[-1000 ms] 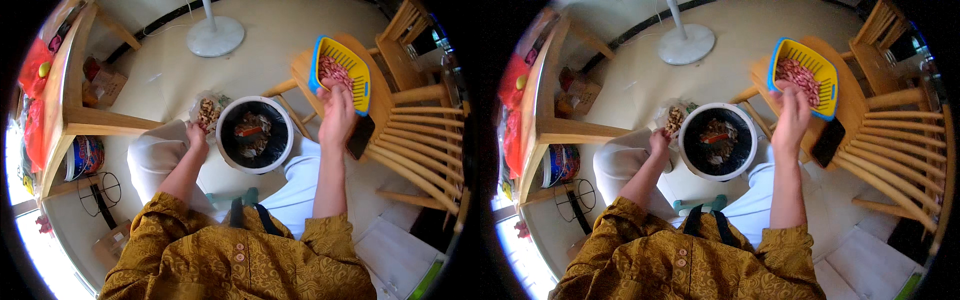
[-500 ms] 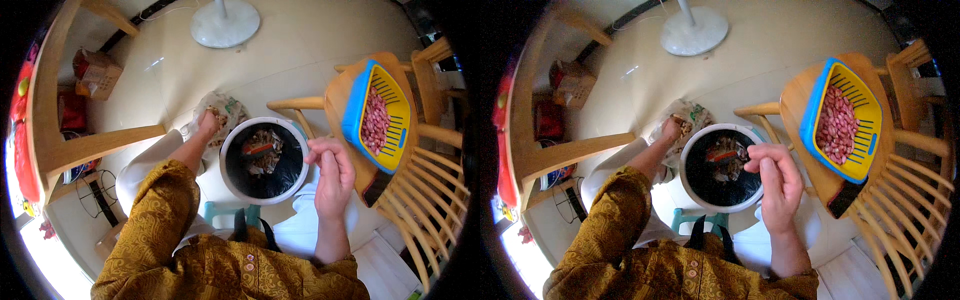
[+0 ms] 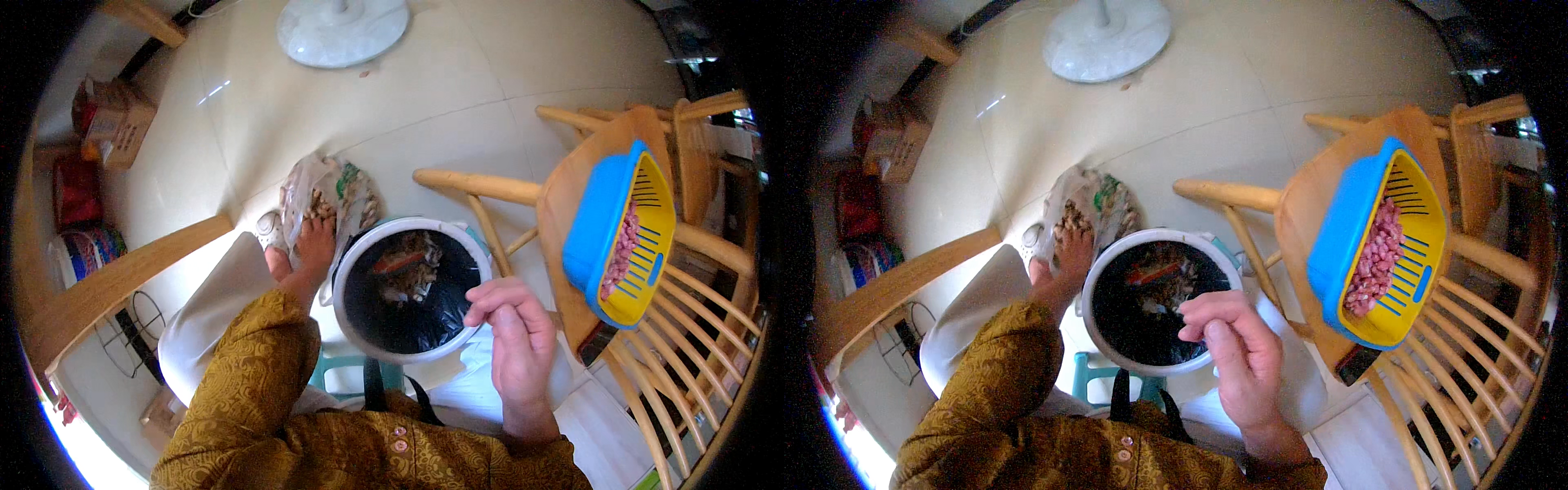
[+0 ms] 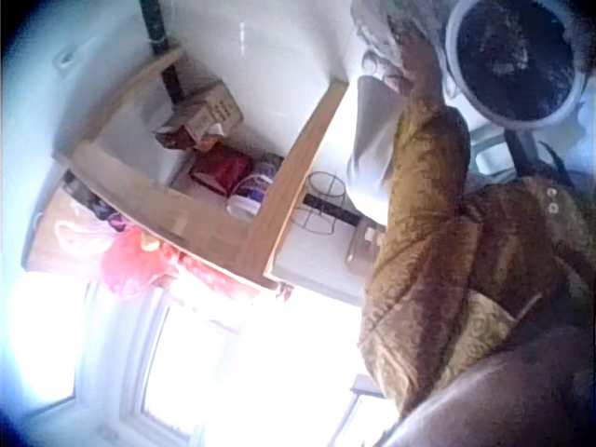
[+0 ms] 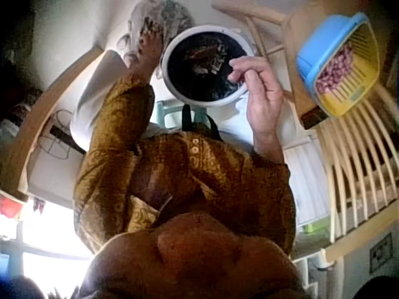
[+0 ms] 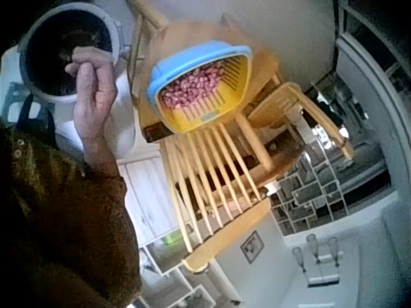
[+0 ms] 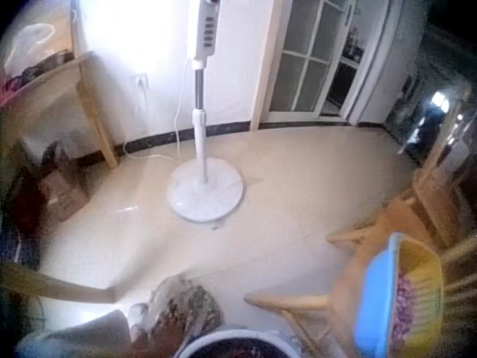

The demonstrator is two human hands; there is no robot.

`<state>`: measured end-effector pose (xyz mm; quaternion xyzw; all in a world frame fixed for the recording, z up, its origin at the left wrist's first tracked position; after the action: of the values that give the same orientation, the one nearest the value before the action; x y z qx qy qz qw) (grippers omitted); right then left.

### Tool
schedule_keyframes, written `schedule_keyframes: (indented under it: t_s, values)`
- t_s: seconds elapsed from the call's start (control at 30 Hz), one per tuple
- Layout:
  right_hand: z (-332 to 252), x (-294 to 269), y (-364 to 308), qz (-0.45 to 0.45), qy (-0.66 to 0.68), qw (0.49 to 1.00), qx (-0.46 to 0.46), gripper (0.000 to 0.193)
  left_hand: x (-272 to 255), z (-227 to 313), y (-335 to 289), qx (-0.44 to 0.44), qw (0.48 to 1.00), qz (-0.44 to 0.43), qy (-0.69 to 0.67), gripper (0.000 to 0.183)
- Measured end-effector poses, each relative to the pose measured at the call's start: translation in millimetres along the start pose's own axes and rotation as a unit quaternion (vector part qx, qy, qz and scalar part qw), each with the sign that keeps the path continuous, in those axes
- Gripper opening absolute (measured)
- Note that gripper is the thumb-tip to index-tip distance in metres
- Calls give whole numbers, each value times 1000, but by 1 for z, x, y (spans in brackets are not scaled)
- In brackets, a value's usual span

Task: The person peels peanuts by hand, removing the shells and placing the kernels into a yellow basket while discarded shells go into a white container.

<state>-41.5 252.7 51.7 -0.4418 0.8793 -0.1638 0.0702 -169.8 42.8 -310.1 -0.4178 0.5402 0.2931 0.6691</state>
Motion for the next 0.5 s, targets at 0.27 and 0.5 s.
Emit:
schedule_keyframes:
  t_s: [0.27,0.5]
  values:
    - [38,5,14,-30,48,998,4,15,76,-30,21,-27,994,81,-70,38]
    - [41,2,9,-31,2,999,18,17,61,-32,16,-63,995,0,-76,35]
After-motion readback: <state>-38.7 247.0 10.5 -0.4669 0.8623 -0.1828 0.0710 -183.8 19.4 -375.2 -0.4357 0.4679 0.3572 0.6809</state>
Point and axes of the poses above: each hand's wrist, its own y-axis towards the middle knuckle, its own x-axis out of the palm, z = x × y, the point moved 5 cm from there along y, towards the middle knuckle, and after that the axes turned 8 degrees about z, right-handed, at the moved point
